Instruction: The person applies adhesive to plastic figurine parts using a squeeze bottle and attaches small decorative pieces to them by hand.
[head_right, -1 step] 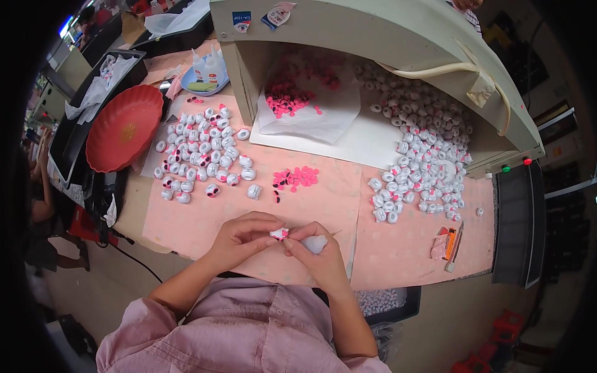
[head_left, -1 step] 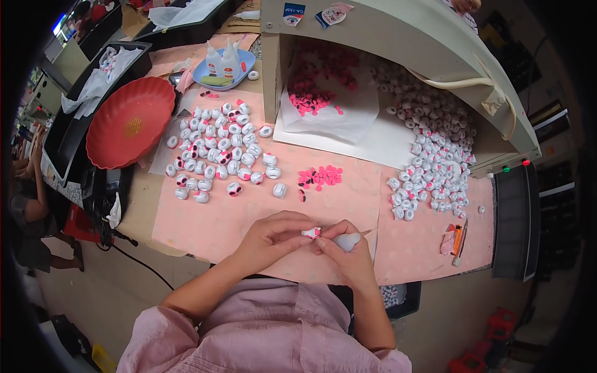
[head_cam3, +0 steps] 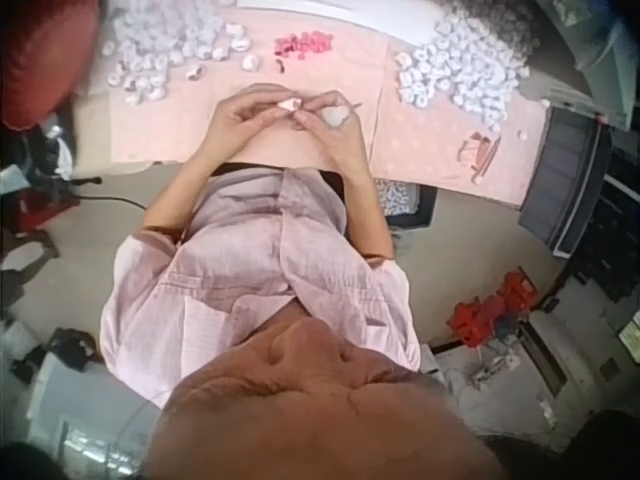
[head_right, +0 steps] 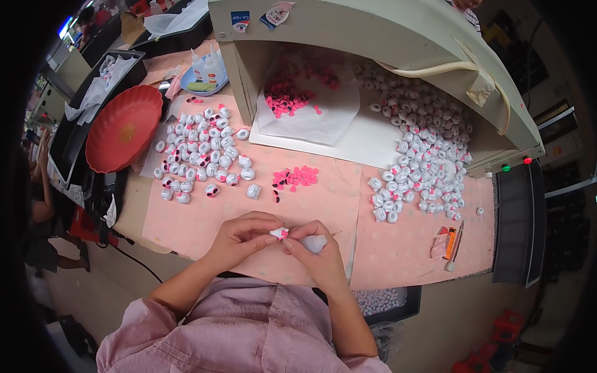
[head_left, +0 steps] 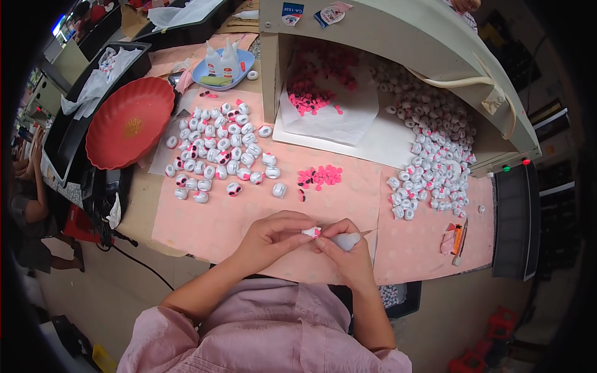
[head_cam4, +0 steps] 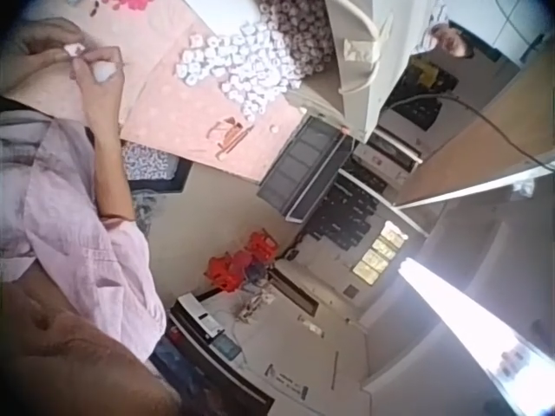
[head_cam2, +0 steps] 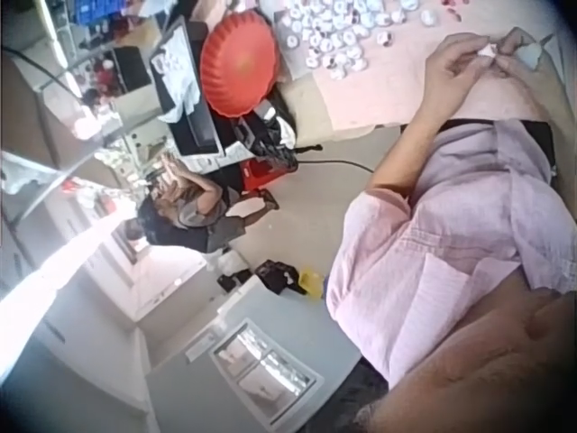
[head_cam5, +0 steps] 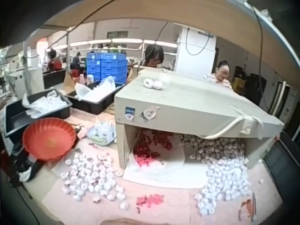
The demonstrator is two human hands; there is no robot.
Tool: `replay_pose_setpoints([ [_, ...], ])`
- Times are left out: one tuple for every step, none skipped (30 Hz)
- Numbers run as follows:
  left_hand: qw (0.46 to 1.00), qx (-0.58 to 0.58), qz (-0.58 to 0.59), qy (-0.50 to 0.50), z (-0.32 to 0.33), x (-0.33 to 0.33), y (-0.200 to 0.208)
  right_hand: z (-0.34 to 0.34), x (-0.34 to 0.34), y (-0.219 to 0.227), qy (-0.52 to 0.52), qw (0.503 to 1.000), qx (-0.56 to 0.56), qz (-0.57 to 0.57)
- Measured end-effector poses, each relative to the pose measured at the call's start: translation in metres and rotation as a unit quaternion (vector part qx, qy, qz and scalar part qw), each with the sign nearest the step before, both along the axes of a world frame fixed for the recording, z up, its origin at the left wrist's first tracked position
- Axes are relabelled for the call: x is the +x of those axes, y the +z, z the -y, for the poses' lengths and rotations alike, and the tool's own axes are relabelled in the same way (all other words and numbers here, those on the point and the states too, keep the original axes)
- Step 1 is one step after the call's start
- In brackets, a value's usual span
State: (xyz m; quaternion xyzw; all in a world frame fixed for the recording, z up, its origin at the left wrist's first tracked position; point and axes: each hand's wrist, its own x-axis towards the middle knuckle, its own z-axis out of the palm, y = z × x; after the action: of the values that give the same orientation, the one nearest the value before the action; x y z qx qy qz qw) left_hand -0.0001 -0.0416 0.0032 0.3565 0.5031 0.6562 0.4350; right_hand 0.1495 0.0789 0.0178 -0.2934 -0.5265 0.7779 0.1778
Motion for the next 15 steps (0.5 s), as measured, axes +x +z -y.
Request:
replay_pose_setpoints([
  [1.000, -0.001, 0.000, -0.002, -0.0003, 0.0021, 0.0001, 0.0016, 0.0000, -0.0012, -0.017, 0.999, 0.019, -0.034],
  [1.000, 0.009, 0.015, 0.000, -0.0018, 0.0043, 0.0017, 0.0013, -0.0001, -0.0009, -0.017, 0.999, 0.018, -0.034],
  [0.999, 0.018, 0.029, 0.002, -0.0028, 0.0059, 0.0022, 0.0007, -0.0005, 0.0000, -0.006, 0.999, 0.023, -0.029],
  [0.999, 0.018, 0.030, 0.002, -0.0030, 0.0066, 0.0004, 0.0003, -0.0008, 0.0001, 0.007, 0.999, 0.028, -0.024],
  [1.000, 0.012, 0.027, 0.007, -0.0032, 0.0073, -0.0021, 0.0001, -0.0007, -0.0007, 0.006, 0.999, 0.027, -0.023],
  [1.000, 0.007, 0.024, 0.012, -0.0033, 0.0079, -0.0036, -0.0002, -0.0006, -0.0022, 0.006, 0.999, 0.031, -0.027],
  [1.000, 0.007, 0.025, 0.012, -0.0032, 0.0085, -0.0036, -0.0003, -0.0006, -0.0037, 0.006, 0.999, 0.036, -0.030],
  [0.999, 0.004, 0.041, 0.008, -0.0033, 0.0094, -0.0036, -0.0005, -0.0001, -0.0053, 0.006, 0.999, 0.035, -0.029],
  [0.998, 0.002, 0.057, 0.004, -0.0035, 0.0097, -0.0038, -0.0005, 0.0005, -0.0068, -0.001, 0.999, 0.036, -0.038],
  [0.998, 0.002, 0.058, 0.004, -0.0040, 0.0094, -0.0042, -0.0006, 0.0008, -0.0075, -0.007, 0.998, 0.037, -0.047],
  [0.998, 0.000, 0.069, -0.002, -0.0040, 0.0086, -0.0045, 0.0002, 0.0000, -0.0066, -0.005, 0.998, 0.037, -0.047],
  [0.997, -0.002, 0.080, -0.008, -0.0038, 0.0079, -0.0046, 0.0015, -0.0011, -0.0045, -0.010, 0.998, 0.037, -0.041],
  [0.997, -0.002, 0.079, -0.007, -0.0033, 0.0072, -0.0044, 0.0027, -0.0021, -0.0032, -0.014, 0.999, 0.038, -0.036],
  [0.996, -0.005, 0.091, -0.016, -0.0040, 0.0056, -0.0039, 0.0029, -0.0029, -0.0035, -0.014, 0.998, 0.039, -0.037],
  [0.994, -0.007, 0.102, -0.025, -0.0047, 0.0041, -0.0031, 0.0033, -0.0033, -0.0042, -0.019, 0.999, 0.029, -0.028],
])
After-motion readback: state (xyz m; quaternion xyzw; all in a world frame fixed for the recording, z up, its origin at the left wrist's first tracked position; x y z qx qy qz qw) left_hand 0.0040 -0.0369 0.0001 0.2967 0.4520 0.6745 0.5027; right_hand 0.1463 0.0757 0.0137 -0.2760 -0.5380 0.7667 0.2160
